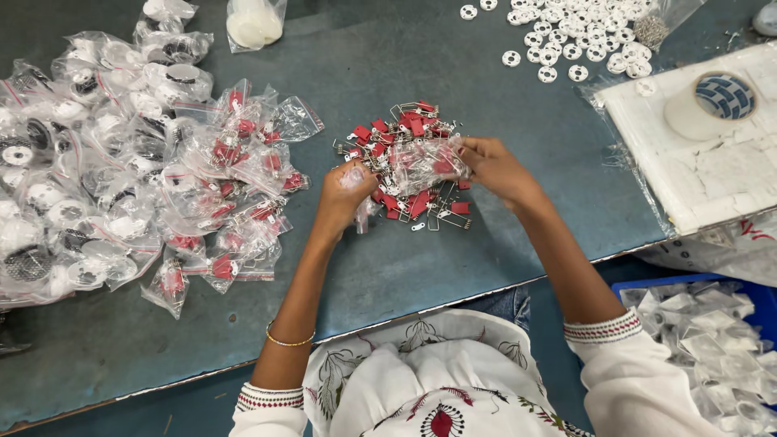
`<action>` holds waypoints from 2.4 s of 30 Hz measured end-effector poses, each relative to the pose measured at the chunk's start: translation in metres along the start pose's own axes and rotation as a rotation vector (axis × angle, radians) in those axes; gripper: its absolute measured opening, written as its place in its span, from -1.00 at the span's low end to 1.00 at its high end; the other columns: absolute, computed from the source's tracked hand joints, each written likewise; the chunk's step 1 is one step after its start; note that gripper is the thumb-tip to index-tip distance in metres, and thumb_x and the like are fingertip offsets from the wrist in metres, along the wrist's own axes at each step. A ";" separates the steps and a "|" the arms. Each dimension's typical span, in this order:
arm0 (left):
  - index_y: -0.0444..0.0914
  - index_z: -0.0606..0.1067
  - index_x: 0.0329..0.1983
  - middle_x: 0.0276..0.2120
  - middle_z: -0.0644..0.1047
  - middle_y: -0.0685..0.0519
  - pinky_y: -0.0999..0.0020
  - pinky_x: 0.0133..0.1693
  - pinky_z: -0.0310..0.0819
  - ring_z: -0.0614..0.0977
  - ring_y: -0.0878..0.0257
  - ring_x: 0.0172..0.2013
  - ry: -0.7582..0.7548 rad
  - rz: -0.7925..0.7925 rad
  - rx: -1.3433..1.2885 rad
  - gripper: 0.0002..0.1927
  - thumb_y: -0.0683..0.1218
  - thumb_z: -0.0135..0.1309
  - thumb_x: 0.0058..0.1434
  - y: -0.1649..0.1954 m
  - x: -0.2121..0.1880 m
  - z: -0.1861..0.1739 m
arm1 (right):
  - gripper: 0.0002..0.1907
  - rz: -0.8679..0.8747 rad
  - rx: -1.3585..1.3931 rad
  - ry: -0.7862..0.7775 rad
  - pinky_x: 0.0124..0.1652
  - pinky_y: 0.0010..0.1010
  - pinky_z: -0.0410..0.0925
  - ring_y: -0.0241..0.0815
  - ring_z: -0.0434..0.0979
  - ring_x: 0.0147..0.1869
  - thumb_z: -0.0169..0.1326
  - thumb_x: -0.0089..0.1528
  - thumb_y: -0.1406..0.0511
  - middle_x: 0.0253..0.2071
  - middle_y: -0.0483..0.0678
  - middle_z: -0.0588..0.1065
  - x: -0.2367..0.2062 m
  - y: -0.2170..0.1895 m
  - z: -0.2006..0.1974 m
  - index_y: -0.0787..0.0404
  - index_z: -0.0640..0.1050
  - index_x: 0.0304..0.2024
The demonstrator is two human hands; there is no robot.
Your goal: The person sits at a factory workbench and packs red-tagged safety pins into small clear plastic zip bags by hand. They open each bag, insert pins from a pile on the table, seal the bag, and set it with the finished bags on the left.
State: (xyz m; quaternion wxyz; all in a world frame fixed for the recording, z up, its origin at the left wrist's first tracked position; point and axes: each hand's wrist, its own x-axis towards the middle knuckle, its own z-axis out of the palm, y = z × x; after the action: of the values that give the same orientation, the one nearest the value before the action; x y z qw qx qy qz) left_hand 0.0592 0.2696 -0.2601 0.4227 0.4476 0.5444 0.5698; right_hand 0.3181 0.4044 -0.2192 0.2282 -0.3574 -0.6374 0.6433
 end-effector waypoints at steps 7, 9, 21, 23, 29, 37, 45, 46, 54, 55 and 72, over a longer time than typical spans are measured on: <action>-0.24 0.46 -0.41 -0.52 0.50 0.17 0.49 -0.46 0.37 0.46 0.47 -0.51 0.014 0.026 -0.001 -0.89 -0.16 0.13 0.20 -0.008 -0.004 -0.002 | -0.80 -0.139 -0.582 0.290 -0.40 -0.32 0.42 -0.18 0.61 -0.46 0.08 0.34 0.33 -0.37 0.05 0.62 0.005 -0.037 0.017 0.38 0.61 -0.13; -0.24 0.46 -0.41 -0.51 0.48 0.19 0.49 -0.44 0.36 0.45 0.48 -0.50 0.008 0.063 0.001 -0.88 -0.15 0.14 0.22 -0.010 -0.004 -0.001 | -0.83 -0.281 -0.712 0.324 -0.38 -0.30 0.39 -0.15 0.58 -0.45 0.18 0.31 0.32 -0.40 0.08 0.60 0.003 -0.049 0.023 0.36 0.64 -0.18; -0.27 0.47 -0.40 -0.51 0.48 0.18 0.47 -0.41 0.36 0.45 0.48 -0.48 0.159 0.077 0.106 -0.85 -0.14 0.18 0.23 -0.017 0.002 -0.001 | -0.87 -0.681 -0.705 0.140 -0.25 -0.37 0.41 -0.15 0.58 -0.22 0.18 0.30 0.45 -0.19 0.03 0.61 0.009 -0.083 0.019 0.30 0.67 -0.10; -0.28 0.48 -0.36 -0.49 0.50 0.18 0.48 -0.40 0.39 0.48 0.48 -0.47 0.165 0.057 0.065 -0.87 -0.14 0.16 0.22 -0.017 0.003 -0.001 | -0.84 -0.666 -0.642 0.113 -0.15 -0.38 0.43 -0.18 0.61 -0.14 0.13 0.33 0.48 -0.15 0.02 0.63 0.009 -0.084 0.013 0.30 0.66 -0.06; -0.30 0.55 -0.17 -0.40 0.54 0.17 0.52 -0.30 0.44 0.52 0.48 -0.37 0.119 0.091 -0.051 -0.86 -0.14 0.16 0.26 -0.009 0.001 0.000 | -0.79 -0.550 -0.315 0.090 0.07 -0.46 0.49 -0.22 0.67 0.02 0.01 0.38 0.52 -0.07 -0.01 0.62 0.018 -0.080 -0.002 0.34 0.60 0.01; -0.27 0.55 0.15 -0.31 0.56 0.17 0.55 -0.27 0.45 0.53 0.48 -0.33 -0.010 0.096 -0.210 -0.64 -0.03 0.16 0.35 0.005 -0.004 0.001 | -0.84 -0.479 0.040 0.175 0.16 -0.44 0.48 -0.19 0.68 0.05 0.02 0.40 0.52 -0.07 0.05 0.63 0.011 -0.080 0.002 0.39 0.57 0.00; -0.29 0.54 0.22 -0.28 0.57 0.14 0.49 -0.23 0.47 0.53 0.46 -0.31 -0.004 0.125 -0.227 -0.56 0.01 0.20 0.34 0.011 -0.002 0.002 | -0.84 -0.589 -0.026 0.229 0.14 -0.51 0.46 -0.26 0.67 0.03 0.02 0.43 0.52 -0.08 0.02 0.63 0.001 -0.097 0.015 0.40 0.57 0.03; -0.28 0.50 0.25 -0.18 0.58 0.15 0.50 -0.18 0.49 0.56 0.46 -0.25 -0.045 0.137 -0.281 -0.52 0.01 0.20 0.33 0.012 -0.002 0.003 | -0.84 -0.587 -0.013 0.210 0.14 -0.52 0.46 -0.28 0.66 0.03 0.02 0.43 0.52 -0.07 0.01 0.63 0.001 -0.097 0.021 0.40 0.57 0.03; -0.36 0.45 0.13 -0.09 0.58 -0.02 0.39 -0.10 0.58 0.65 0.30 -0.14 0.118 0.214 -0.675 -0.59 -0.02 0.23 0.36 0.023 -0.009 0.000 | -0.79 -0.403 0.105 -0.129 -0.01 -0.53 0.47 -0.36 0.56 -0.01 0.04 0.41 0.45 -0.04 -0.08 0.57 -0.009 -0.065 0.132 0.32 0.54 0.09; -0.37 0.45 0.11 -0.11 0.59 -0.06 0.38 -0.15 0.57 0.67 0.27 -0.18 0.211 0.213 -0.665 -0.60 -0.03 0.22 0.35 0.023 -0.018 -0.009 | -0.76 -0.376 0.179 -0.219 0.03 -0.51 0.51 -0.34 0.59 0.04 0.02 0.39 0.44 0.02 -0.08 0.58 -0.009 -0.064 0.144 0.28 0.51 0.11; -0.32 0.28 0.10 -0.29 0.44 -0.06 0.30 -0.37 0.45 0.49 0.22 -0.40 0.609 0.396 -0.695 -0.63 -0.44 -0.17 0.26 0.054 -0.214 -0.126 | -0.85 -0.996 -0.721 -0.205 0.08 -0.15 0.34 0.08 0.52 0.06 0.21 0.27 0.41 -0.11 0.04 0.51 0.049 -0.037 0.243 0.26 0.52 -0.12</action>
State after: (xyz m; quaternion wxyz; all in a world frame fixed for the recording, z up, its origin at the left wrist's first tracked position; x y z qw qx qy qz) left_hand -0.0107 0.0287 -0.2172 0.2527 0.1884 0.3257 0.8914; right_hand 0.0987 0.2842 -0.2079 0.3037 -0.0081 -0.9233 0.2351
